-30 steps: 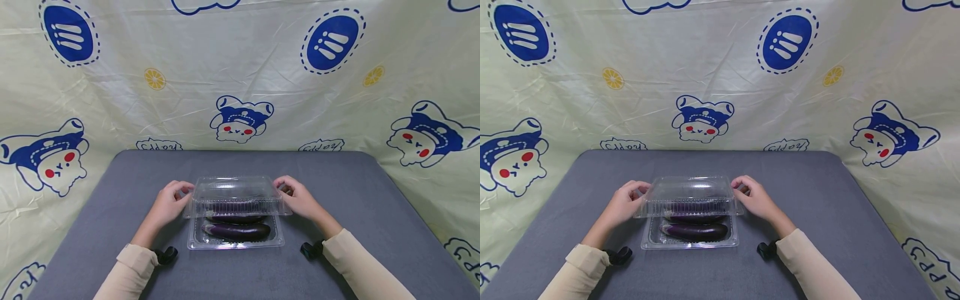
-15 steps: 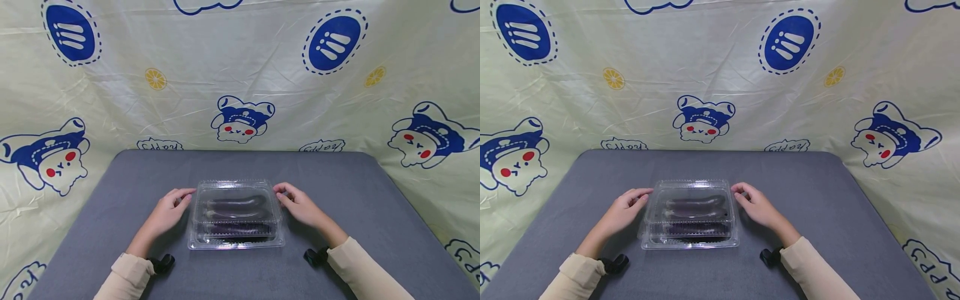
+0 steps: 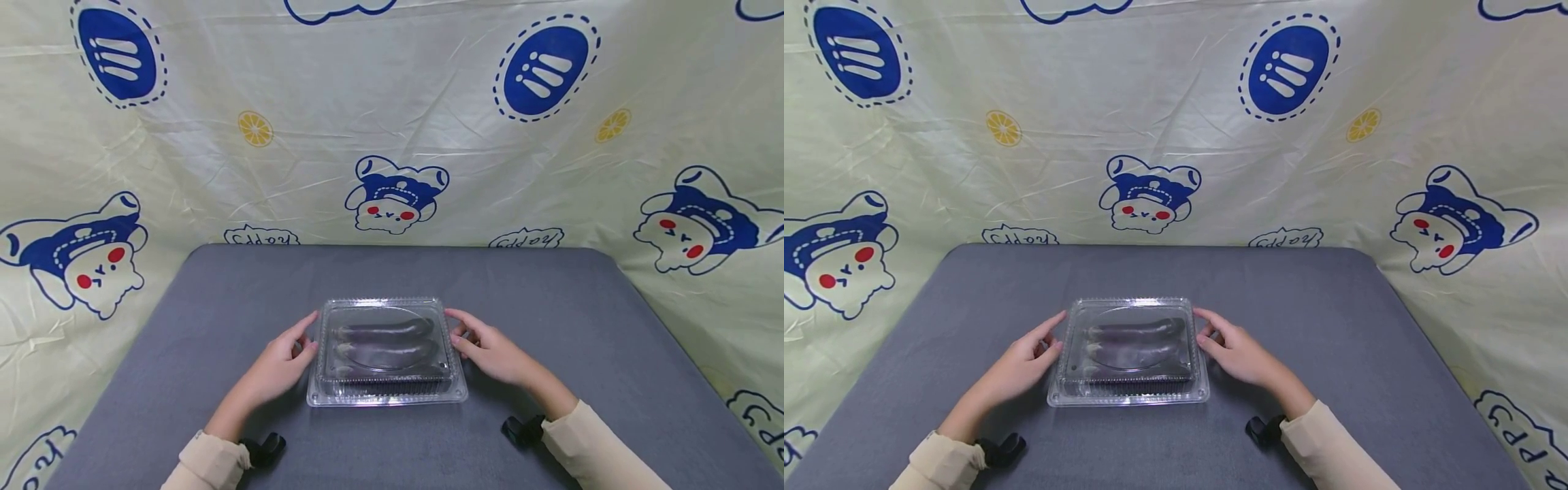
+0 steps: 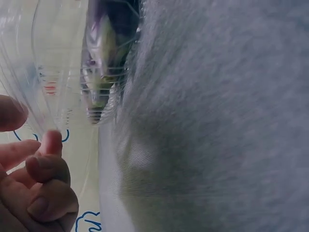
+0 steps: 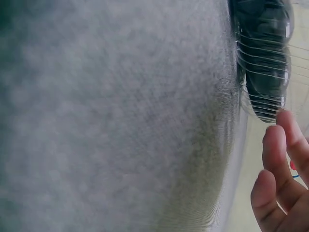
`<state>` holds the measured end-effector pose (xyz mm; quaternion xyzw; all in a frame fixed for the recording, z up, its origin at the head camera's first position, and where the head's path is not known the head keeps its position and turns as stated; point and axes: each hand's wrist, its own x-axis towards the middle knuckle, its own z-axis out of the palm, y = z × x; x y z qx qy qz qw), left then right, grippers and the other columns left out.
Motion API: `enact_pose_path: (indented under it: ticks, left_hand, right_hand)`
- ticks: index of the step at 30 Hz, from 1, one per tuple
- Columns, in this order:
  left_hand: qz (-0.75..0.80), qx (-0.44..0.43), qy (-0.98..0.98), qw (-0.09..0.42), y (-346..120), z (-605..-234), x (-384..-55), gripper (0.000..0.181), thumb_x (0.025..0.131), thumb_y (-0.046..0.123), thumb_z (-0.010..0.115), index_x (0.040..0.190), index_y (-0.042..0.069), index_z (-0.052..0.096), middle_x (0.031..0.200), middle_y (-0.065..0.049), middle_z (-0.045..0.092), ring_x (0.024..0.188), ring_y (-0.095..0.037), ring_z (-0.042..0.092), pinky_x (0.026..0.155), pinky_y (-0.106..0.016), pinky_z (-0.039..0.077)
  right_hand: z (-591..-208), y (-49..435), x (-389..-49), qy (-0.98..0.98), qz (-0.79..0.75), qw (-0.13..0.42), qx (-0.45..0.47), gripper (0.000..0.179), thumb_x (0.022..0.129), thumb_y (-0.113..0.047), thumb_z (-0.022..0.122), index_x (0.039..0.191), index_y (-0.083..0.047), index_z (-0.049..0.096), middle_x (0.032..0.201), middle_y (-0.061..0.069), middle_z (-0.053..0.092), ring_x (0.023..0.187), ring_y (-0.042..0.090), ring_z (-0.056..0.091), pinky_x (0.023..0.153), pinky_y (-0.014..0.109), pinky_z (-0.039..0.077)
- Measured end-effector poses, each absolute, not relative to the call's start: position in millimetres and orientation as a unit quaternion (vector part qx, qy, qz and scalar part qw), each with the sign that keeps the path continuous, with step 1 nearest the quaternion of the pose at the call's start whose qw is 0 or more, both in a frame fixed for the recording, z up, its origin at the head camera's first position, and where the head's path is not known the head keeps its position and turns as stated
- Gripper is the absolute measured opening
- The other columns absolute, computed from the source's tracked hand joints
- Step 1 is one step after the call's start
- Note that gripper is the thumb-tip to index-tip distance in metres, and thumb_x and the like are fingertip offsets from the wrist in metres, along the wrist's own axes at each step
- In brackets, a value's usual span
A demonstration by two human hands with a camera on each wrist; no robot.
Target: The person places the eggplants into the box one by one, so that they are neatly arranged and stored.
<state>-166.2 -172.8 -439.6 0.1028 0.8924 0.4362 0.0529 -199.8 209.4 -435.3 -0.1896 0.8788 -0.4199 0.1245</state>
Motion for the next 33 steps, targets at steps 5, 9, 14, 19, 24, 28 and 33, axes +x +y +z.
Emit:
enact_pose_path:
  ticks: [5, 9, 14, 19, 24, 28, 33]
  left_hand:
    - [0.456, 0.11, 0.879, 0.083, -174.8, -442.4, -159.3, 0.059, 0.104, 0.022, 0.051, 0.158, 0.018, 0.027, 0.085, -0.002, 0.054, 0.066, -0.009, 0.047, 0.061, -0.025, 0.042]
    - [0.503, 0.147, 0.843, 0.121, -179.8, -447.7, -155.5, 0.065, 0.105, 0.019, 0.048, 0.161, 0.018, 0.015, 0.08, -0.003, 0.053, 0.069, -0.011, 0.05, 0.065, -0.024, 0.043]
    - [0.59, 0.209, 0.763, 0.162, -187.8, -454.3, -152.6, 0.076, 0.101, 0.005, 0.05, 0.161, 0.011, 0.003, 0.079, -0.001, 0.052, 0.073, -0.009, 0.051, 0.069, -0.023, 0.045]
    - [0.651, 0.265, 0.67, 0.239, -195.0, -457.3, -150.1, 0.092, 0.096, -0.004, 0.051, 0.158, 0.013, -0.015, 0.082, 0.004, 0.053, 0.073, -0.003, 0.051, 0.066, -0.02, 0.045]
    - [0.664, 0.27, 0.621, 0.318, -198.4, -457.0, -148.0, 0.108, 0.093, -0.004, 0.055, 0.154, 0.031, -0.027, 0.084, 0.002, 0.059, 0.07, -0.003, 0.053, 0.061, -0.018, 0.043]
    - [0.658, 0.261, 0.622, 0.335, -198.6, -457.0, -146.3, 0.112, 0.094, -0.002, 0.059, 0.152, 0.038, -0.029, 0.085, -0.001, 0.065, 0.074, -0.007, 0.06, 0.062, -0.019, 0.046]
    - [0.66, 0.267, 0.623, 0.325, -196.9, -458.4, -145.3, 0.111, 0.095, -0.001, 0.059, 0.152, 0.037, -0.029, 0.081, -0.002, 0.068, 0.069, -0.009, 0.062, 0.059, -0.019, 0.046]
  right_hand:
    - [-435.7, 213.3, -195.8, 0.865, -0.433, 0.148, -0.206, 0.058, 0.104, -0.024, 0.052, 0.156, -0.014, 0.03, 0.103, 0.007, 0.061, 0.08, 0.019, 0.059, 0.064, 0.025, 0.049]
    - [-435.3, 217.0, -192.8, 0.853, -0.439, 0.176, -0.222, 0.064, 0.103, -0.025, 0.054, 0.158, -0.013, 0.023, 0.104, 0.006, 0.06, 0.081, 0.017, 0.058, 0.068, 0.026, 0.049]
    - [-435.5, 223.1, -189.9, 0.827, -0.452, 0.223, -0.247, 0.074, 0.101, -0.022, 0.057, 0.161, -0.018, 0.013, 0.104, 0.008, 0.058, 0.083, 0.012, 0.057, 0.072, 0.027, 0.05]
    - [-435.7, 228.9, -188.5, 0.778, -0.486, 0.277, -0.285, 0.087, 0.098, -0.011, 0.059, 0.161, -0.018, 0.0, 0.102, 0.009, 0.056, 0.085, 0.011, 0.057, 0.075, 0.026, 0.051]
    - [-437.1, 230.9, -188.2, 0.719, -0.524, 0.325, -0.32, 0.098, 0.095, -0.002, 0.059, 0.159, -0.02, -0.013, 0.097, 0.007, 0.058, 0.083, 0.008, 0.059, 0.075, 0.026, 0.053]
    - [-438.7, 230.9, -187.7, 0.682, -0.547, 0.354, -0.333, 0.105, 0.095, 0.001, 0.06, 0.157, -0.025, -0.021, 0.097, 0.005, 0.061, 0.081, 0.007, 0.061, 0.073, 0.025, 0.053]
    - [-441.4, 229.9, -187.4, 0.666, -0.559, 0.372, -0.326, 0.112, 0.093, 0.001, 0.063, 0.155, -0.03, -0.026, 0.095, 0.005, 0.065, 0.078, 0.009, 0.062, 0.07, 0.028, 0.055]
